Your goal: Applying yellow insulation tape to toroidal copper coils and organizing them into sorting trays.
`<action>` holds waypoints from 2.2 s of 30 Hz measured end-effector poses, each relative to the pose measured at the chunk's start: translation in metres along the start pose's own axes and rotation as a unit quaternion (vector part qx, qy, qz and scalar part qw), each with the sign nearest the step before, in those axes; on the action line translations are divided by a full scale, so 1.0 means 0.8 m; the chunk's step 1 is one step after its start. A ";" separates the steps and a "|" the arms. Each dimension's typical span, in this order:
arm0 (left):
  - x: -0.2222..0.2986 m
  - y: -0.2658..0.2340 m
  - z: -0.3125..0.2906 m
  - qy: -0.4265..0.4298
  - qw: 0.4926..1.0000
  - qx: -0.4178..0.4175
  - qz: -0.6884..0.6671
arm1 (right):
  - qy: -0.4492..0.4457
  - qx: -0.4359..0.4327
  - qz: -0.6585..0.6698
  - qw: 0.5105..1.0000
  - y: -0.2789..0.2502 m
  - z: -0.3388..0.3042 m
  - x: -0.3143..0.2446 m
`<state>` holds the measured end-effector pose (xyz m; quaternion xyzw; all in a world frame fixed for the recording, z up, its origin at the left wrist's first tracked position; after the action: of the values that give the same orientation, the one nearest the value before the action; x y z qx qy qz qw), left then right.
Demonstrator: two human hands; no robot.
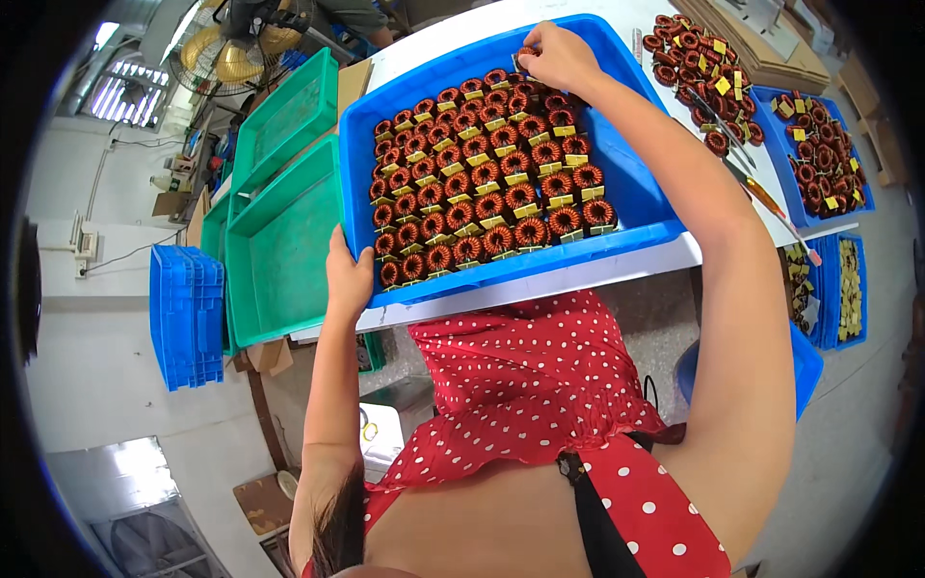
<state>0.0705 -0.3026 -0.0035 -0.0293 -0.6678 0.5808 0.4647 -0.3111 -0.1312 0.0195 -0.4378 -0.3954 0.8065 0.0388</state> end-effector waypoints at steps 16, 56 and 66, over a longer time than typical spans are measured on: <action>0.167 0.027 0.027 -0.043 0.774 -0.206 -0.598 | 0.018 -0.244 0.561 0.791 0.040 -0.134 -0.178; 0.173 0.071 0.008 -0.075 0.616 -0.284 -0.731 | -0.093 -0.200 0.475 0.852 0.020 -0.141 -0.173; 0.171 0.062 0.013 -0.012 0.650 -0.240 -0.721 | -0.033 -0.241 0.523 0.817 0.029 -0.150 -0.170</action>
<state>-0.0389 -0.2151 0.0378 0.3582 -0.6001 -0.1177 0.7055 -0.1328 -0.1305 0.0592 -0.5469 -0.2898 0.5987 -0.5083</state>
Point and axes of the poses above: each hand's wrist, its own z-axis towards the middle knuckle, its own y-axis out of the palm, x = y × z, the point moved 9 cm from there along z, towards the middle knuckle, and after that the axes turned 2 degrees about -y, right-handed, at the moved point
